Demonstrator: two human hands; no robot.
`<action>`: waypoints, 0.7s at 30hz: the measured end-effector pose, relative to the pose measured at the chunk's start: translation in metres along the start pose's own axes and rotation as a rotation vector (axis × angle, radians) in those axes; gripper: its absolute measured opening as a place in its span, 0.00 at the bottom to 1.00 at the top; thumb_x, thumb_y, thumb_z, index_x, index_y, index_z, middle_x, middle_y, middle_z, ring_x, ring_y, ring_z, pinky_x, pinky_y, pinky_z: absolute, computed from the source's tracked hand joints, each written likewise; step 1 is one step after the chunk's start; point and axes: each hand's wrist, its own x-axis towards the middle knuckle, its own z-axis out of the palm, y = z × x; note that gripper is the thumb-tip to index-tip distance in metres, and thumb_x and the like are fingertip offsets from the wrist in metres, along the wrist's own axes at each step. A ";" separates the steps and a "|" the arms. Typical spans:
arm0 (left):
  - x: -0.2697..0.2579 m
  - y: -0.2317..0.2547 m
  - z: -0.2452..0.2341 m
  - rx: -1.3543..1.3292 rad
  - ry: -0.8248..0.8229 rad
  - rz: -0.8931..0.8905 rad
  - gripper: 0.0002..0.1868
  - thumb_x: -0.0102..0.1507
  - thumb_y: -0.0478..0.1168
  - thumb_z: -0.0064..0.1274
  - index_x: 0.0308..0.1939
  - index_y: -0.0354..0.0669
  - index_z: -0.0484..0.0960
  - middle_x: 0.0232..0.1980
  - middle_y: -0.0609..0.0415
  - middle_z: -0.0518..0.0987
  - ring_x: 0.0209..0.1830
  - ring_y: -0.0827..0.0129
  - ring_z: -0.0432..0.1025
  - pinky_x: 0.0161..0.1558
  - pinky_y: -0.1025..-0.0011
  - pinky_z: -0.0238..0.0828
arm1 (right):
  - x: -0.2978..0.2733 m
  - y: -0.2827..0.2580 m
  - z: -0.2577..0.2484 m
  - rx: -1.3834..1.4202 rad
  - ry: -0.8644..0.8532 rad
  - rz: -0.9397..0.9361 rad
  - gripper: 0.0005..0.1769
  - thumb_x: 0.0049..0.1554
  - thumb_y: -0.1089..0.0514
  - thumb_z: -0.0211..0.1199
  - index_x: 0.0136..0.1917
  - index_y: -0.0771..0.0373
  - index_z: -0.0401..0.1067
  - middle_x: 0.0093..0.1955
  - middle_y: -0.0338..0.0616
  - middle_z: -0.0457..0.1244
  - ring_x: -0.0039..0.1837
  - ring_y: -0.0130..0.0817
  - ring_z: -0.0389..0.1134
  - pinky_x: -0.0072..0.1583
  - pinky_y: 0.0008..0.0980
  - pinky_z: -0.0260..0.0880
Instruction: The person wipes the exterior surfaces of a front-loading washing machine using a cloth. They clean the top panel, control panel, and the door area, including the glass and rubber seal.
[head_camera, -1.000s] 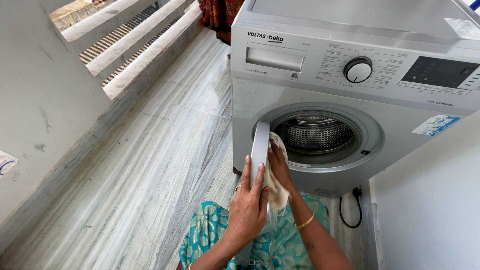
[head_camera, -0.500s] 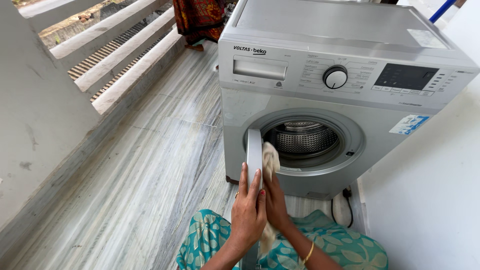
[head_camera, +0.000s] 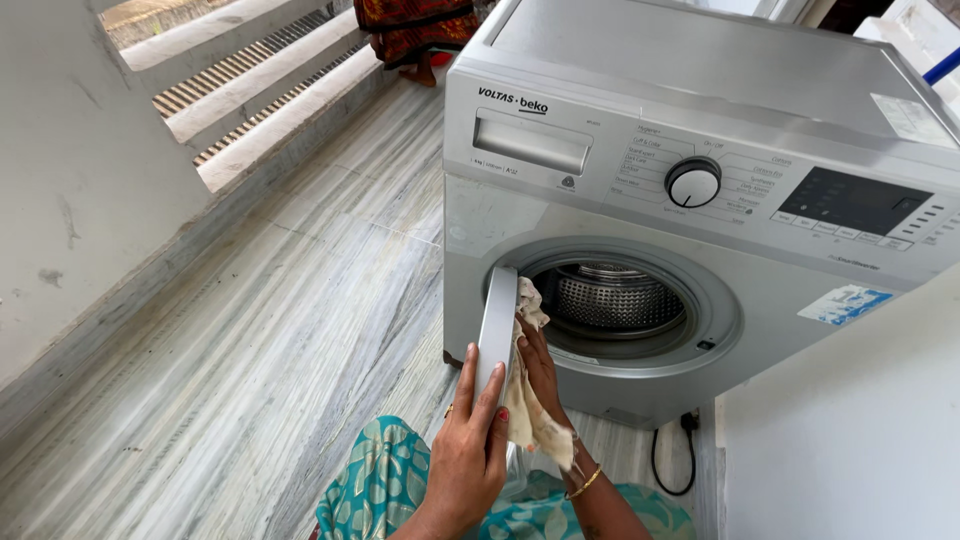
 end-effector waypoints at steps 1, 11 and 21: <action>0.001 0.003 0.003 -0.011 0.003 -0.010 0.29 0.66 0.33 0.45 0.73 0.45 0.67 0.81 0.37 0.52 0.67 0.36 0.68 0.50 0.56 0.80 | 0.013 -0.011 0.001 0.036 -0.007 -0.001 0.29 0.65 0.49 0.46 0.77 0.58 0.56 0.82 0.50 0.45 0.81 0.45 0.48 0.75 0.45 0.55; -0.001 0.001 0.005 -0.012 0.049 0.008 0.28 0.66 0.33 0.47 0.72 0.46 0.70 0.81 0.38 0.55 0.66 0.38 0.69 0.52 0.55 0.79 | -0.051 0.003 -0.009 0.115 0.078 0.046 0.32 0.64 0.52 0.47 0.79 0.56 0.47 0.82 0.49 0.44 0.80 0.44 0.49 0.74 0.44 0.56; -0.002 -0.009 -0.014 -0.019 -0.001 0.013 0.27 0.67 0.34 0.46 0.71 0.48 0.70 0.81 0.41 0.55 0.64 0.40 0.72 0.47 0.56 0.80 | -0.171 0.021 0.070 0.141 0.302 0.044 0.37 0.63 0.55 0.48 0.81 0.54 0.39 0.81 0.49 0.44 0.79 0.43 0.50 0.73 0.43 0.56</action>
